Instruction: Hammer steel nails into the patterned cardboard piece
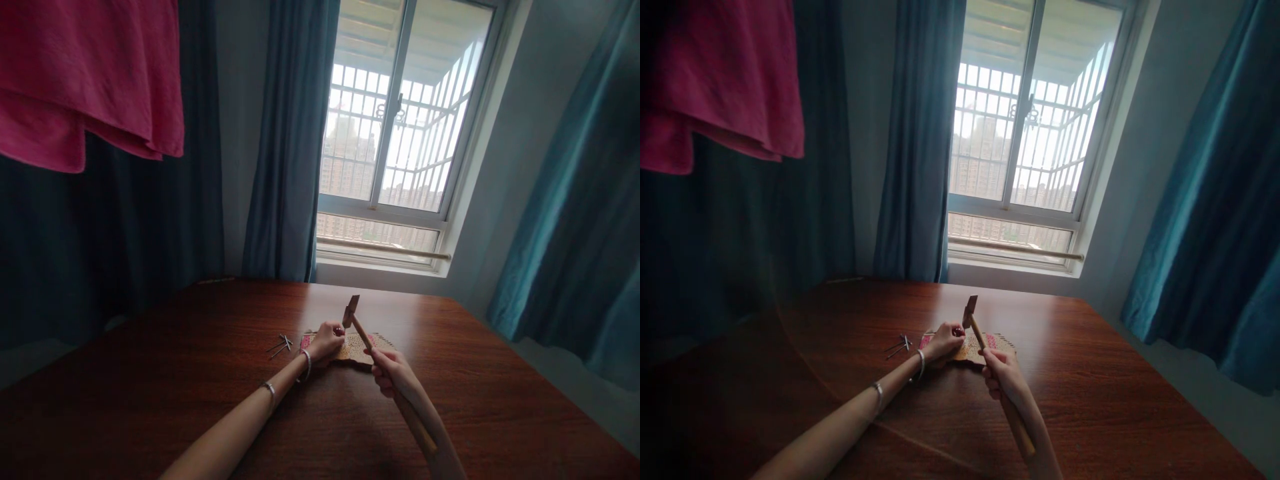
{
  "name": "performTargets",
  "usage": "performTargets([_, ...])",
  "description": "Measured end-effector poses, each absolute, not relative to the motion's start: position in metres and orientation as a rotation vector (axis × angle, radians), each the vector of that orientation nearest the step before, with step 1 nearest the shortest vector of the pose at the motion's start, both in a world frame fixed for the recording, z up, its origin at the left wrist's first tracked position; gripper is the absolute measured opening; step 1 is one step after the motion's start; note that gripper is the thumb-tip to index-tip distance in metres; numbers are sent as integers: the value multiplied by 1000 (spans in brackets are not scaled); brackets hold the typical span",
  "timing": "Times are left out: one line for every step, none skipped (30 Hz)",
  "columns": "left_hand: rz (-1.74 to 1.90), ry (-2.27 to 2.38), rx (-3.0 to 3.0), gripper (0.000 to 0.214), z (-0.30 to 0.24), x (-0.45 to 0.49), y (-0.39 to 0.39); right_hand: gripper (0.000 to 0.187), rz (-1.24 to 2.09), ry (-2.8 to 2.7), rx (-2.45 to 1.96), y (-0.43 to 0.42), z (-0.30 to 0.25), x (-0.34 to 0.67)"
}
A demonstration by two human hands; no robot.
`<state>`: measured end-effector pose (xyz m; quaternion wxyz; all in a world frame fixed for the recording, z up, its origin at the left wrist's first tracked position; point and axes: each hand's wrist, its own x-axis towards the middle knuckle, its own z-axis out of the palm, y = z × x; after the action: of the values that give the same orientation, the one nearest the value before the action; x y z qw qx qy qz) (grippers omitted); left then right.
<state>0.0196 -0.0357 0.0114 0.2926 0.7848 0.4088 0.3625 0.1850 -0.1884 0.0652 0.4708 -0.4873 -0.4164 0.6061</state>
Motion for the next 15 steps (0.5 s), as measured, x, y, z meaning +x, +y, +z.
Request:
performTargets([967, 1083, 2088, 14, 12, 20, -36, 60, 1491, -1025, -1179, -188, 65, 186])
performTargets([969, 1078, 2085, 14, 12, 20, -36, 60, 1497, -1028, -1172, -188, 65, 186])
performTargets([974, 1077, 2084, 14, 12, 20, -36, 60, 1501, -1030, -1174, -188, 65, 186])
performTargets([977, 1081, 2083, 14, 12, 20, -37, 60, 1503, -1032, -1180, -188, 66, 187])
performTargets([977, 1090, 2081, 14, 12, 20, -37, 59, 1504, -1034, -1185, -189, 66, 187])
performTargets([976, 1102, 2078, 13, 13, 20, -37, 59, 1505, -1036, -1186, -189, 67, 187])
performTargets([972, 1117, 2074, 13, 13, 20, -37, 59, 1506, -1036, -1183, -189, 67, 187])
performTargets([969, 1129, 2069, 12, 12, 21, -37, 59, 1509, -1034, -1176, -189, 68, 186])
performTargets([966, 1133, 2067, 11, 12, 21, -37, 59, 1515, -1030, -1166, -190, 68, 186])
performTargets([965, 1129, 2068, 11, 12, 20, -37, 59, 1521, -1026, -1158, -190, 68, 187])
performTargets([966, 1121, 2072, 11, 12, 20, -37, 59, 1524, -1024, -1156, -189, 68, 187])
performTargets([968, 1113, 2078, 11, 11, 20, -36, 59, 1527, -1025, -1158, -189, 67, 187])
performTargets([969, 1105, 2083, 11, 11, 20, -36, 59, 1531, -1026, -1163, -189, 67, 187])
performTargets([967, 1096, 2087, 11, 10, 20, -35, 59, 1534, -1026, -1170, -188, 67, 188])
performTargets([964, 1091, 2090, 12, 10, 19, -35, 59, 1537, -1024, -1174, -188, 66, 188])
